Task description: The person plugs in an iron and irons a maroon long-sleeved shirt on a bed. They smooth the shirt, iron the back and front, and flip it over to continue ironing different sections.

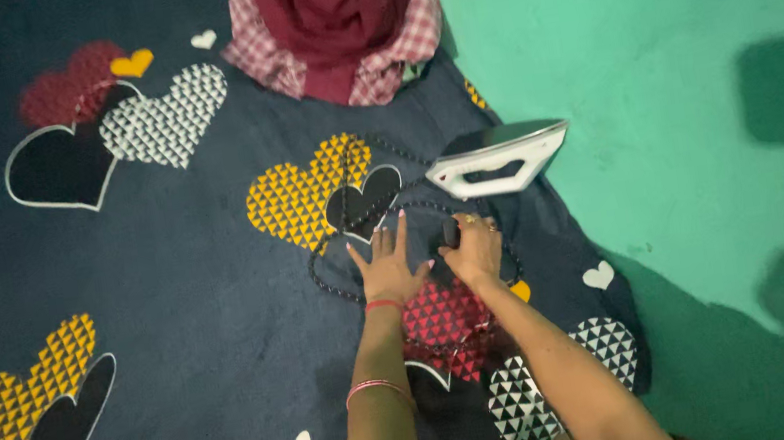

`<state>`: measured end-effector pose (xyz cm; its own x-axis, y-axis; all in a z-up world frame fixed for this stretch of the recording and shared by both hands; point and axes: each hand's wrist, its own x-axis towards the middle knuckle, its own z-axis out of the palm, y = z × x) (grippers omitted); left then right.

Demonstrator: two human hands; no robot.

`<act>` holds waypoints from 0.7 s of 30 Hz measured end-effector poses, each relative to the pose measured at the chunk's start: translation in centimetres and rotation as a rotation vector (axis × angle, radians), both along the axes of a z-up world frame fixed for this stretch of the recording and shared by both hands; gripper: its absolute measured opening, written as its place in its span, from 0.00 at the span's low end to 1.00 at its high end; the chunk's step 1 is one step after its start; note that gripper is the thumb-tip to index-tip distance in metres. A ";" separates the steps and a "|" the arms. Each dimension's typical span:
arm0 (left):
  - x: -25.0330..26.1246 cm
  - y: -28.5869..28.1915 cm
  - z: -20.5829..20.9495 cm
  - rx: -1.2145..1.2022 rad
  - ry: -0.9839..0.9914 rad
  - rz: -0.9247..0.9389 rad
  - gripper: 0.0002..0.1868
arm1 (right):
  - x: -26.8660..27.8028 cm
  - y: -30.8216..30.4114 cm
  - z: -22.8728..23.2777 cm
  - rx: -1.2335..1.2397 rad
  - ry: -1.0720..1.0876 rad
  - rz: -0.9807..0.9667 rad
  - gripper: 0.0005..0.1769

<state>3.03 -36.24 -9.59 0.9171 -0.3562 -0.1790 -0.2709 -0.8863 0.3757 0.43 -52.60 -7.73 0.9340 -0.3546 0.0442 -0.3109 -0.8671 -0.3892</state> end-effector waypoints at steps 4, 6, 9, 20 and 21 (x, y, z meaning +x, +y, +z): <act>0.9 0.3 2.5 -0.044 -0.142 -0.032 0.62 | 0.6 1.3 4.1 0.205 -0.228 0.023 0.39; 1.4 0.2 4.0 -0.138 -0.239 -0.061 0.62 | 1.1 1.6 6.4 0.204 -0.278 0.071 0.42; 1.9 -0.1 7.1 -0.158 -0.224 -0.127 0.61 | 2.2 1.6 10.2 0.146 -0.508 0.193 0.37; 4.6 -2.5 20.9 -0.489 -0.702 -0.241 0.44 | 4.6 0.1 28.9 -0.007 -0.856 0.214 0.36; 5.0 -2.7 22.2 -0.509 -0.746 -0.244 0.44 | 4.6 0.0 30.7 -0.108 -0.923 0.248 0.37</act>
<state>8.02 -38.90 12.62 0.6215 -0.4282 0.6561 -0.7553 -0.5497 0.3568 4.98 -52.63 22.93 0.5624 -0.1026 0.8205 0.2749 -0.9126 -0.3025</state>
